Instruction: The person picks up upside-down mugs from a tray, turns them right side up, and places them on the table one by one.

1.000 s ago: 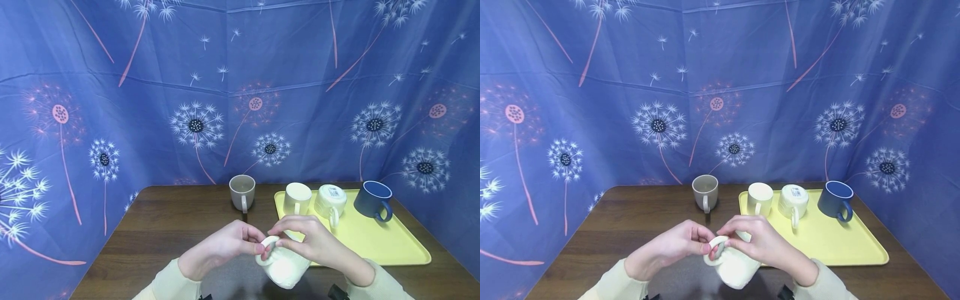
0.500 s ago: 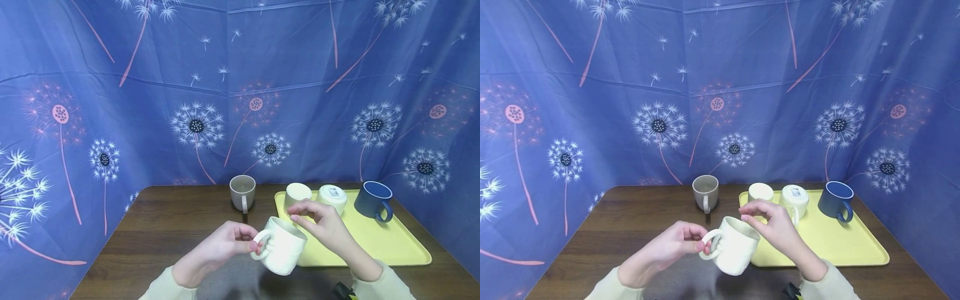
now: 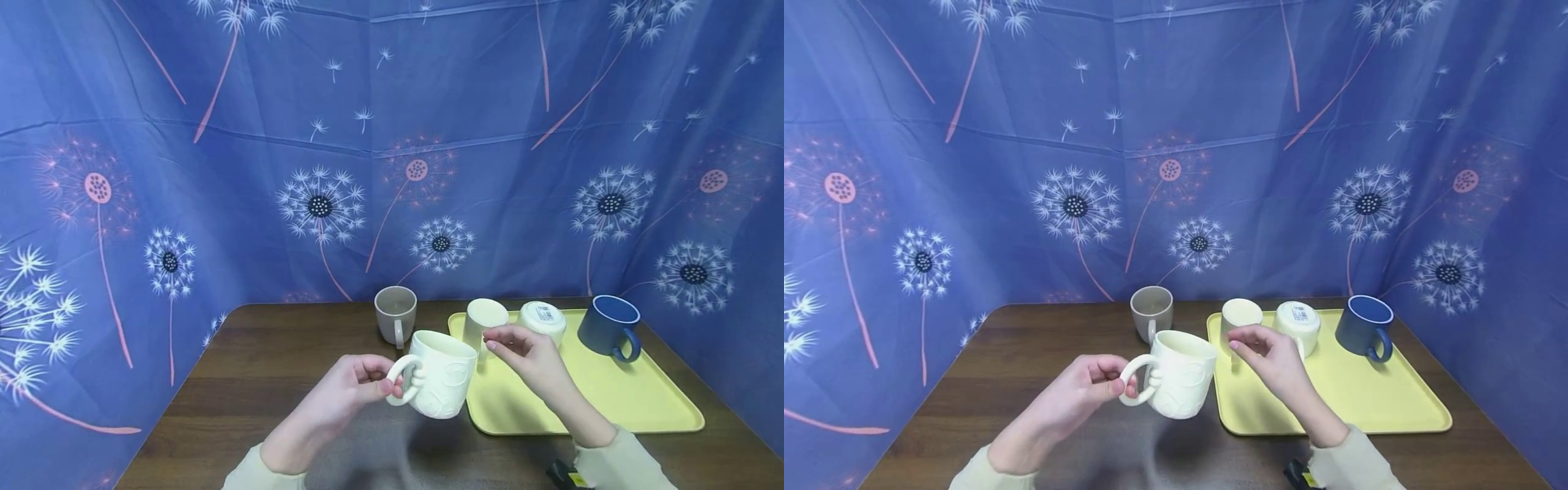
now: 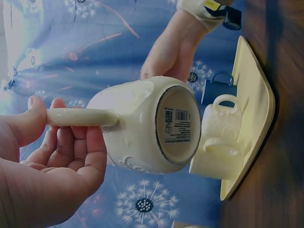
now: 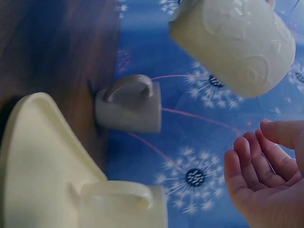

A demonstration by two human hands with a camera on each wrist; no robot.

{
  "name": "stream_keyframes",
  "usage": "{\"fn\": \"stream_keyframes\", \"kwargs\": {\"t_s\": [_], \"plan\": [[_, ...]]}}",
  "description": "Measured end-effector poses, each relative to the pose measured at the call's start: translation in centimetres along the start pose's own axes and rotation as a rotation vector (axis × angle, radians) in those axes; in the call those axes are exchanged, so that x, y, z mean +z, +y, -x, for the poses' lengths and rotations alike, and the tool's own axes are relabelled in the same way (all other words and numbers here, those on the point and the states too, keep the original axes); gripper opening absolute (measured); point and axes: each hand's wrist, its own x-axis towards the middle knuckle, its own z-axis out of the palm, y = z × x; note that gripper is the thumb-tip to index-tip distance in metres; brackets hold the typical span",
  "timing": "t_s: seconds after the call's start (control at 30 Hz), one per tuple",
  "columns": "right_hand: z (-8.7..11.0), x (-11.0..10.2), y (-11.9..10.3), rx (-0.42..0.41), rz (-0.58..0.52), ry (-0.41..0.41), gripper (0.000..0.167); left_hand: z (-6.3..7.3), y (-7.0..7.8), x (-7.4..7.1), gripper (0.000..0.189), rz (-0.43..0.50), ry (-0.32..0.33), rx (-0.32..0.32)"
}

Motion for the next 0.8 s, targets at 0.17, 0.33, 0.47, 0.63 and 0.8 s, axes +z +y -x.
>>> {"fn": "stream_keyframes", "kwargs": {"t_s": [0.17, 0.33, 0.47, 0.63, 0.8], "plan": [[0.0, 0.2, 1.4, 0.086, 0.015, 0.014, 0.023, 0.2, 0.0, -0.7, 0.03, -0.018, 0.059, 0.021], [-0.1, 0.4, 2.7, 0.134, 0.017, 0.006, 0.024, 0.4, -0.1, -1.2, 0.028, -0.029, 0.128, 0.056], [-0.3, 0.8, 3.9, 0.122, 0.036, 0.012, 0.021, 0.5, 0.0, -1.6, 0.027, -0.05, 0.204, 0.062], [-0.4, 1.4, 5.4, 0.109, 0.068, 0.04, 0.02, 0.6, 0.0, -2.1, 0.027, -0.063, 0.308, 0.05], [-0.6, 1.7, 6.2, 0.112, 0.119, 0.06, 0.02, 0.5, 0.1, -2.8, 0.028, -0.068, 0.385, 0.072]]}}
